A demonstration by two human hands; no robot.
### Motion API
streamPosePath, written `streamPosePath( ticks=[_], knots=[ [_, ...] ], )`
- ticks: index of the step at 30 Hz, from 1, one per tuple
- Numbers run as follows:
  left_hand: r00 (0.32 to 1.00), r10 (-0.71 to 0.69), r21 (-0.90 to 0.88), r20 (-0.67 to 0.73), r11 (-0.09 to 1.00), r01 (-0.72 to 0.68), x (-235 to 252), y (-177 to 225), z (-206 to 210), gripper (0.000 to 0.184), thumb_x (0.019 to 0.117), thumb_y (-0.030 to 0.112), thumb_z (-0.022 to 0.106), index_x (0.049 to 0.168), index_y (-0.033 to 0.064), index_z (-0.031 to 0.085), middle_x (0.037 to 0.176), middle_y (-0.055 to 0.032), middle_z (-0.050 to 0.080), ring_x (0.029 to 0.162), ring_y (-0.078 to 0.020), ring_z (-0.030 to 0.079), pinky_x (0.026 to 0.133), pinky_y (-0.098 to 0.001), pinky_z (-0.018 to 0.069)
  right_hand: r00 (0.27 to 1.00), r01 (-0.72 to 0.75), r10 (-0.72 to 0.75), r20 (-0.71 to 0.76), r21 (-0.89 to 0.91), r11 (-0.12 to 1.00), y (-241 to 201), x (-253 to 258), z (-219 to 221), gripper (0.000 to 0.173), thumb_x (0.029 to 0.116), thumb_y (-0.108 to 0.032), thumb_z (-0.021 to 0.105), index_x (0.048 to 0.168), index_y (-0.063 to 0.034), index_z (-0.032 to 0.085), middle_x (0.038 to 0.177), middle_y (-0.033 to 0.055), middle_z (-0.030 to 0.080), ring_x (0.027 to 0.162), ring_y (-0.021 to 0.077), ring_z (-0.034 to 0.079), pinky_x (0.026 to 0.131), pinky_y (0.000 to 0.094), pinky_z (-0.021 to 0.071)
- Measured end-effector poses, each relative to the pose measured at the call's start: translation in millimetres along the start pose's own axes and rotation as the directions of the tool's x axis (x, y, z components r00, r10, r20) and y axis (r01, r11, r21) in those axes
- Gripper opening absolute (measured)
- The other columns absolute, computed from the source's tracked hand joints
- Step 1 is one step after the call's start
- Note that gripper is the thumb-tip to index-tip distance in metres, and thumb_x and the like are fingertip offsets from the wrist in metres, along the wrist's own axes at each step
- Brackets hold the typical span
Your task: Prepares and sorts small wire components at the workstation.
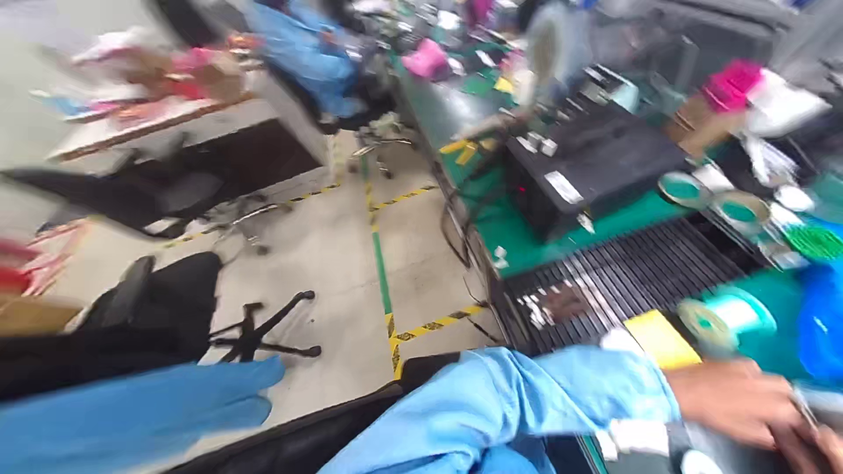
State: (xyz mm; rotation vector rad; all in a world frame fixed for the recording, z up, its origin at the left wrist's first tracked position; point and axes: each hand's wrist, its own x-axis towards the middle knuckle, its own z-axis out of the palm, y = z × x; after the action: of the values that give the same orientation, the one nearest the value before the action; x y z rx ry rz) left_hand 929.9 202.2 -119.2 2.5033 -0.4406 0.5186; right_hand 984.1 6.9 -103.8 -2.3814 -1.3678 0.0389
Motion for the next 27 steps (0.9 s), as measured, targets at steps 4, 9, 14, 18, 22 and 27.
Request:
streamPosePath(
  ticks=[4,9,14,18,22,27],
  knots=[
    [0.995,0.007,-0.218,0.104,0.976,0.016,0.1,13.4,-22.3,0.020,0.0856,0.017,0.078,0.095,-0.0004,0.078,0.109,-0.0202,0.071,0.110,-0.0344,0.066,0.101,-0.0494,0.0496,0.972,-0.222,0.234,-0.033,0.214,0.951,-38.7,-8.2,-20.5,0.032,0.0960,-0.019,0.067,0.114,0.0075,0.068,0.101,0.0201,0.073,0.090,0.0248,0.072,0.087,0.0408,0.0587],
    [0.974,-0.077,-0.133,0.212,0.985,0.107,0.0,10.0,-34.2,0.025,0.0879,0.009,0.074,0.107,-0.0063,0.071,0.123,-0.0245,0.063,0.116,-0.0426,0.060,0.099,-0.0541,0.0515,0.982,-0.181,0.187,-0.007,0.212,0.960,-24.5,1.1,-25.6,0.051,0.0860,-0.013,0.080,0.133,-0.0025,0.062,0.109,0.0212,0.072,0.097,0.0384,0.072,0.088,0.0616,0.0560],
    [0.971,-0.097,-0.058,0.216,0.992,0.112,-1.4,11.4,-25.6,0.025,0.0904,0.007,0.069,0.111,-0.0071,0.068,0.124,-0.0254,0.060,0.117,-0.0443,0.058,0.095,-0.0556,0.0528,0.985,-0.171,0.174,-0.017,0.136,0.976,-24.1,-4.0,-23.2,0.063,0.0833,-0.041,0.081,0.135,-0.0087,0.064,0.121,0.0176,0.070,0.109,0.0357,0.069,0.090,0.0593,0.0552],
    [0.970,-0.095,0.030,0.225,0.995,0.090,1.4,11.4,-19.9,0.028,0.0920,0.010,0.067,0.116,-0.0051,0.065,0.120,-0.0249,0.060,0.114,-0.0453,0.058,0.091,-0.0562,0.0525,0.985,-0.160,0.158,-0.069,-0.015,0.987,-29.6,-6.1,-19.8,0.045,0.0963,-0.043,0.066,0.127,-0.0101,0.070,0.118,0.0172,0.072,0.107,0.0390,0.070,0.083,0.0606,0.0562],
    [0.970,-0.078,-0.075,0.230,0.992,0.098,2.8,1.2,-21.0,0.028,0.0876,0.014,0.073,0.111,-0.0017,0.068,0.120,-0.0243,0.061,0.117,-0.0454,0.056,0.096,-0.0586,0.0490,0.985,-0.154,0.141,-0.096,-0.140,0.978,-31.1,-6.7,-13.0,0.024,0.1009,-0.020,0.061,0.116,-0.0081,0.075,0.115,0.0190,0.072,0.104,0.0409,0.070,0.083,0.0601,0.0563],
    [0.973,0.197,-0.186,0.118,0.967,-0.173,5.1,5.6,-32.6,0.047,0.0893,0.036,0.062,0.113,-0.0030,0.071,0.110,-0.0298,0.067,0.108,-0.0512,0.062,0.099,-0.0677,0.0424,0.898,-0.400,0.426,0.112,-0.200,0.895,-71.4,-16.0,-54.0,0.033,0.0985,-0.014,0.064,0.131,-0.0179,0.070,0.134,0.0087,0.067,0.123,0.0295,0.064,0.100,0.0555,0.0528]
  ],
)
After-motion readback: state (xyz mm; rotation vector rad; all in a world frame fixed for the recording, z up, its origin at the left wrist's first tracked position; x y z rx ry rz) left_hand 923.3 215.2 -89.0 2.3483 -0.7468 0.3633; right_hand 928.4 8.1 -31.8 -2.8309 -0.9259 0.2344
